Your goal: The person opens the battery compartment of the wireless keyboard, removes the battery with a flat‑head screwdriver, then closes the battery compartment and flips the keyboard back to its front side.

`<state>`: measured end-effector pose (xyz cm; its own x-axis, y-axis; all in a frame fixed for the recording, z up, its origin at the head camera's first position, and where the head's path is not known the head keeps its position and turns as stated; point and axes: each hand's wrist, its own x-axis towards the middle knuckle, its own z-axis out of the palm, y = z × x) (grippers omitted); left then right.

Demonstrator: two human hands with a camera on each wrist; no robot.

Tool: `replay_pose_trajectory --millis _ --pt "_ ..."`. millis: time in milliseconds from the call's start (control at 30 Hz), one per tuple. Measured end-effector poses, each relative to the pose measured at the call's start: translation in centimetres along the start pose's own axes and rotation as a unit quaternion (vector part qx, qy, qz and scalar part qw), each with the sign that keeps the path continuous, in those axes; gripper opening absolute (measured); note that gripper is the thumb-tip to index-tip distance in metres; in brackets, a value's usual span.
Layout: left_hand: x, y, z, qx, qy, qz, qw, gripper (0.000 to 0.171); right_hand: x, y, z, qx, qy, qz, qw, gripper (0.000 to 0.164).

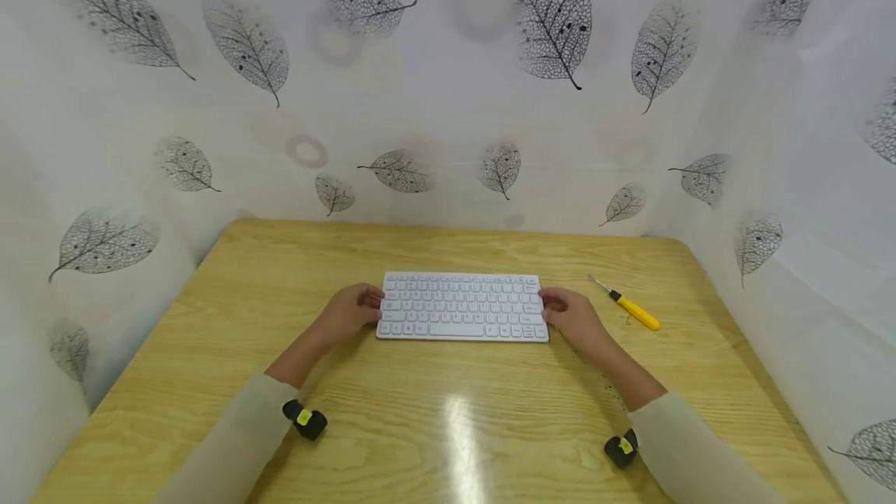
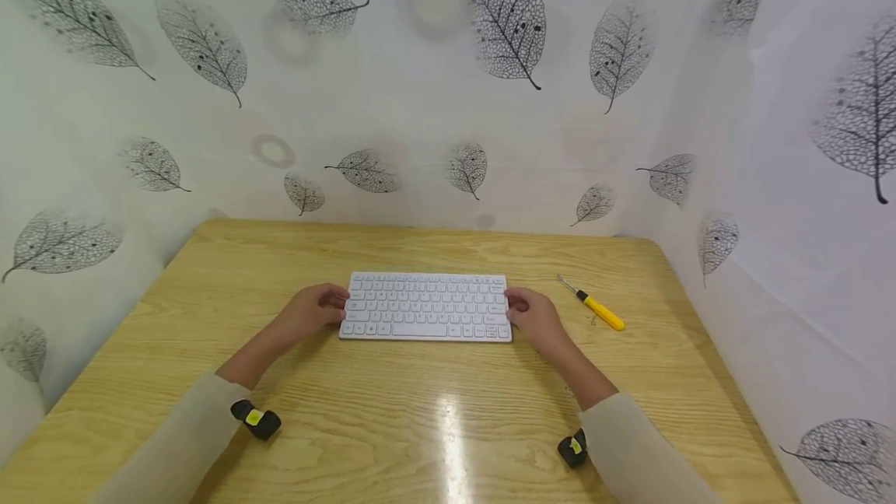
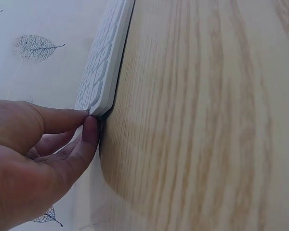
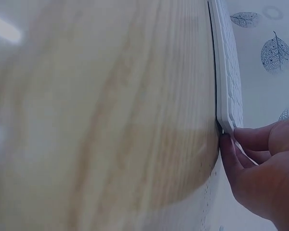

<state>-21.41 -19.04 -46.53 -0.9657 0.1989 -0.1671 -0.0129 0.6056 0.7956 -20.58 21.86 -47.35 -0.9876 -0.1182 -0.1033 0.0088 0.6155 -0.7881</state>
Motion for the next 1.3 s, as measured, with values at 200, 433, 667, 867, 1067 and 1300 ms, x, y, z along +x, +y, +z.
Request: replay_pose_trajectory --millis 200,433,667,867,1067,1300 --pt "-0.7 0.2 0.1 -0.003 -0.003 0.003 1.0000 0.032 -0.8 0.1 0.0 -0.005 -0.001 0.003 1.000 0.039" --pt "-1.0 0.4 0.4 -0.016 -0.007 -0.004 0.9998 0.031 -1.7 0.6 -0.1 0.005 -0.004 0.007 1.000 0.040" --pt "-1.0 0.0 0.5 -0.016 -0.008 0.001 0.9998 0.032 -2.0 0.6 -0.1 0.016 -0.002 0.005 1.000 0.039" --pt "-1.3 0.0 0.5 -0.018 -0.006 0.001 0.9998 0.032 -2.1 0.6 0.0 0.014 0.004 -0.001 1.000 0.038" --pt "-1.5 0.3 0.5 -0.024 -0.006 0.002 0.9997 0.032 -2.0 0.6 -0.2 0.023 0.000 -0.002 1.000 0.039" --pt "-1.4 0.3 0.6 -0.025 -0.012 0.008 0.9996 0.033 -1.9 0.6 -0.3 0.035 -0.001 0.004 0.999 0.040"
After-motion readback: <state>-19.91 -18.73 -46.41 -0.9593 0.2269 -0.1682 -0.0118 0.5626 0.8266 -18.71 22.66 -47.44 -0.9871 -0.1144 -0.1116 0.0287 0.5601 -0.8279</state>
